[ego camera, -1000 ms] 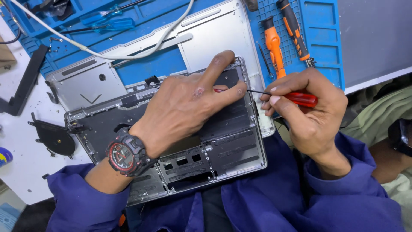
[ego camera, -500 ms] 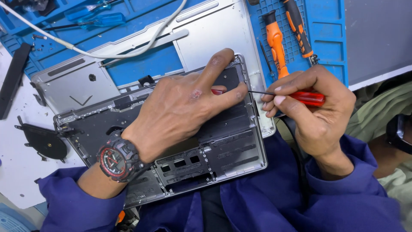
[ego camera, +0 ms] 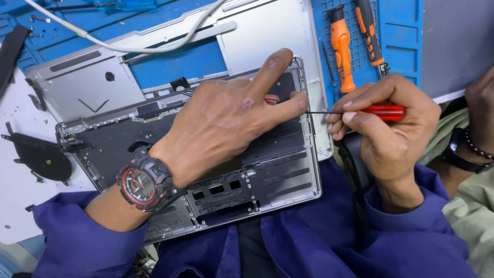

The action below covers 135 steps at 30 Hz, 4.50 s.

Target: The person uses screwdrivers to unscrew and remove components from the bottom of a partially disassembled laptop on a workbench, prying at internal parts and handling small screws and brackets while working around the open chassis.

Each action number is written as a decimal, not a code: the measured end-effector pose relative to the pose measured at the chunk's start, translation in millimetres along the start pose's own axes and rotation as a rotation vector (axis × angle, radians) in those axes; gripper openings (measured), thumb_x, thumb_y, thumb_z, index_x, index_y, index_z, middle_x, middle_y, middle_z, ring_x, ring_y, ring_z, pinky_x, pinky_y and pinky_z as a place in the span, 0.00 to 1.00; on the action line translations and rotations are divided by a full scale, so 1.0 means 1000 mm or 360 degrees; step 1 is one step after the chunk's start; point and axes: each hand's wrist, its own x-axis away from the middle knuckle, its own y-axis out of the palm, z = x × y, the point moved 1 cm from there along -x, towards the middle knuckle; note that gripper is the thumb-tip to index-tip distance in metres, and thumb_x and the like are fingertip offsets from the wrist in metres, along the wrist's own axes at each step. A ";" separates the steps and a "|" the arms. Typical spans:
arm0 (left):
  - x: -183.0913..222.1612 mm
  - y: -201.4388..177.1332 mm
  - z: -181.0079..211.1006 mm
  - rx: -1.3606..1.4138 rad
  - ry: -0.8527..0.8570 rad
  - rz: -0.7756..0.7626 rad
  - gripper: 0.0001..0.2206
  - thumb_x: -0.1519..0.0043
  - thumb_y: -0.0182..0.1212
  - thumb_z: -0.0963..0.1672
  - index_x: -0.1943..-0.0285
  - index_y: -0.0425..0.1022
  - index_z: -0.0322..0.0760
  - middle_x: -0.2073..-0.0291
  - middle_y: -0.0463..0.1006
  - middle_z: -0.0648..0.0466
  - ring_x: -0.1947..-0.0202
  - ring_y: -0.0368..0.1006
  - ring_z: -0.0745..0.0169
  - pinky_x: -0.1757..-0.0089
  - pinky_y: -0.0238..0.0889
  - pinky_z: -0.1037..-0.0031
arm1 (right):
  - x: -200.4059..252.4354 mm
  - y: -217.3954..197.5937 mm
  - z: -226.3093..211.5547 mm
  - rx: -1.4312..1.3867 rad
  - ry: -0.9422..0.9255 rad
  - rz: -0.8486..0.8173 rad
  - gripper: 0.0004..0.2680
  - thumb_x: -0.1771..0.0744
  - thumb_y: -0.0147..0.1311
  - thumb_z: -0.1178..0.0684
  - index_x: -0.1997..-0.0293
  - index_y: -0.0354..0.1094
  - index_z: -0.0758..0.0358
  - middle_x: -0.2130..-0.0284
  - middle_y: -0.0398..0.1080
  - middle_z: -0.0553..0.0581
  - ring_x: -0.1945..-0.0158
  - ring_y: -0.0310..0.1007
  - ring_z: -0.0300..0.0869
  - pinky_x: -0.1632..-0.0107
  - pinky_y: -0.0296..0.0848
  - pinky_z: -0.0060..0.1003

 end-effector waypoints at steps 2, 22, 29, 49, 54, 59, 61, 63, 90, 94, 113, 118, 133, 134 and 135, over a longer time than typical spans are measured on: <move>0.002 0.001 -0.001 0.0013 -0.0011 0.0009 0.16 0.34 0.54 0.35 0.45 0.63 0.51 0.35 0.62 0.45 0.87 0.64 0.51 0.88 0.50 0.66 | 0.001 0.002 0.001 -0.0021 0.0028 0.0024 0.04 0.35 0.47 0.72 0.65 0.58 0.74 0.72 0.69 0.73 0.74 0.75 0.52 0.70 0.77 0.36; 0.059 -0.063 0.016 -0.0811 -0.0174 0.0361 0.11 0.29 0.54 0.40 0.44 0.79 0.50 0.49 0.81 0.63 0.80 0.60 0.76 0.77 0.50 0.82 | 0.008 0.004 0.003 -0.0101 -0.0092 0.0006 0.05 0.28 0.52 0.64 0.53 0.57 0.71 0.63 0.68 0.72 0.64 0.79 0.55 0.65 0.82 0.40; 0.115 -0.049 0.004 -0.0723 -0.0385 0.0155 0.18 0.39 0.56 0.33 0.43 0.79 0.43 0.47 0.79 0.60 0.84 0.58 0.75 0.80 0.52 0.82 | 0.016 0.016 -0.005 0.0151 -0.0241 0.0056 0.06 0.29 0.59 0.65 0.55 0.63 0.75 0.64 0.69 0.70 0.61 0.80 0.55 0.60 0.85 0.40; 0.134 -0.015 -0.007 -0.0815 -0.0515 0.0458 0.08 0.42 0.61 0.38 0.57 0.77 0.44 0.57 0.74 0.60 0.86 0.61 0.75 0.84 0.49 0.78 | -0.023 0.105 -0.062 0.1143 -0.1164 -0.0675 0.06 0.32 0.55 0.70 0.53 0.75 0.73 0.65 0.69 0.63 0.64 0.66 0.51 0.56 0.63 0.45; 0.140 -0.022 -0.002 -0.0753 -0.0578 0.0488 0.11 0.42 0.61 0.37 0.70 0.71 0.50 0.65 0.75 0.59 0.85 0.62 0.72 0.83 0.51 0.77 | -0.019 0.119 -0.042 0.1318 -0.1101 -0.0866 0.08 0.29 0.56 0.61 0.44 0.73 0.66 0.68 0.62 0.59 0.69 0.64 0.49 0.66 0.62 0.43; 0.146 -0.023 0.000 -0.0806 -0.0682 0.0461 0.08 0.38 0.60 0.39 0.66 0.73 0.49 0.75 0.70 0.63 0.85 0.62 0.74 0.82 0.50 0.77 | -0.012 0.130 -0.049 0.1307 -0.1083 -0.0833 0.07 0.29 0.55 0.65 0.45 0.73 0.70 0.63 0.67 0.62 0.63 0.70 0.51 0.62 0.66 0.43; 0.146 -0.024 -0.001 -0.0800 -0.0700 0.0458 0.07 0.38 0.60 0.38 0.65 0.75 0.48 0.77 0.69 0.64 0.86 0.62 0.75 0.82 0.50 0.77 | -0.013 0.133 -0.050 0.1281 -0.1047 -0.0817 0.06 0.29 0.54 0.65 0.47 0.73 0.70 0.62 0.67 0.62 0.61 0.70 0.51 0.61 0.66 0.42; 0.147 -0.023 -0.001 -0.0706 -0.0705 0.0447 0.07 0.40 0.62 0.38 0.66 0.74 0.48 0.77 0.70 0.64 0.85 0.66 0.73 0.84 0.54 0.76 | -0.015 0.136 -0.049 0.1275 -0.0993 -0.0784 0.03 0.28 0.54 0.64 0.51 0.72 0.69 0.62 0.68 0.61 0.61 0.71 0.50 0.61 0.66 0.41; 0.147 -0.024 -0.009 -0.0449 -0.0661 0.0329 0.13 0.42 0.63 0.35 0.72 0.70 0.47 0.77 0.68 0.61 0.88 0.67 0.68 0.86 0.54 0.72 | -0.017 0.145 -0.027 0.1666 -0.0914 -0.0649 0.08 0.36 0.43 0.68 0.57 0.60 0.65 0.60 0.61 0.61 0.68 0.62 0.57 0.70 0.59 0.50; 0.147 -0.022 -0.010 -0.0455 -0.0668 0.0351 0.08 0.40 0.61 0.38 0.69 0.73 0.47 0.72 0.71 0.60 0.86 0.72 0.65 0.86 0.56 0.71 | -0.015 0.145 -0.033 0.1588 -0.0918 -0.0650 0.08 0.35 0.43 0.69 0.56 0.62 0.66 0.60 0.62 0.61 0.65 0.65 0.56 0.69 0.60 0.49; 0.147 -0.019 -0.002 -0.0730 -0.0673 0.0356 0.09 0.46 0.63 0.38 0.67 0.72 0.49 0.62 0.75 0.58 0.88 0.63 0.77 0.84 0.50 0.77 | -0.018 0.145 -0.023 0.1688 -0.1038 -0.0610 0.03 0.31 0.45 0.66 0.55 0.62 0.68 0.60 0.62 0.62 0.69 0.64 0.56 0.74 0.59 0.49; 0.147 -0.021 -0.002 -0.0737 -0.0680 0.0335 0.07 0.43 0.62 0.39 0.67 0.74 0.49 0.59 0.76 0.56 0.89 0.63 0.77 0.85 0.51 0.78 | -0.019 0.144 -0.024 0.1661 -0.1039 -0.0625 0.05 0.33 0.45 0.67 0.55 0.62 0.67 0.59 0.62 0.62 0.69 0.63 0.56 0.73 0.58 0.48; 0.146 -0.023 -0.004 -0.0657 -0.0702 0.0336 0.09 0.48 0.64 0.38 0.65 0.74 0.48 0.65 0.71 0.59 0.87 0.70 0.73 0.85 0.56 0.76 | -0.009 0.143 -0.037 0.1228 -0.1231 -0.0690 0.05 0.28 0.54 0.65 0.47 0.73 0.72 0.59 0.66 0.66 0.60 0.71 0.53 0.59 0.69 0.42; 0.146 -0.023 -0.004 -0.0619 -0.0688 0.0319 0.08 0.45 0.64 0.38 0.66 0.74 0.47 0.64 0.73 0.57 0.88 0.69 0.74 0.86 0.56 0.76 | -0.008 0.145 -0.039 0.1196 -0.1218 -0.0686 0.05 0.28 0.54 0.65 0.48 0.73 0.73 0.59 0.66 0.67 0.59 0.71 0.53 0.58 0.69 0.42; 0.146 -0.023 -0.005 -0.0579 -0.0672 0.0305 0.07 0.43 0.63 0.37 0.67 0.74 0.46 0.62 0.74 0.55 0.89 0.68 0.75 0.87 0.55 0.76 | -0.008 0.146 -0.040 0.1166 -0.1204 -0.0680 0.04 0.28 0.54 0.65 0.49 0.73 0.74 0.60 0.67 0.67 0.59 0.71 0.54 0.57 0.69 0.43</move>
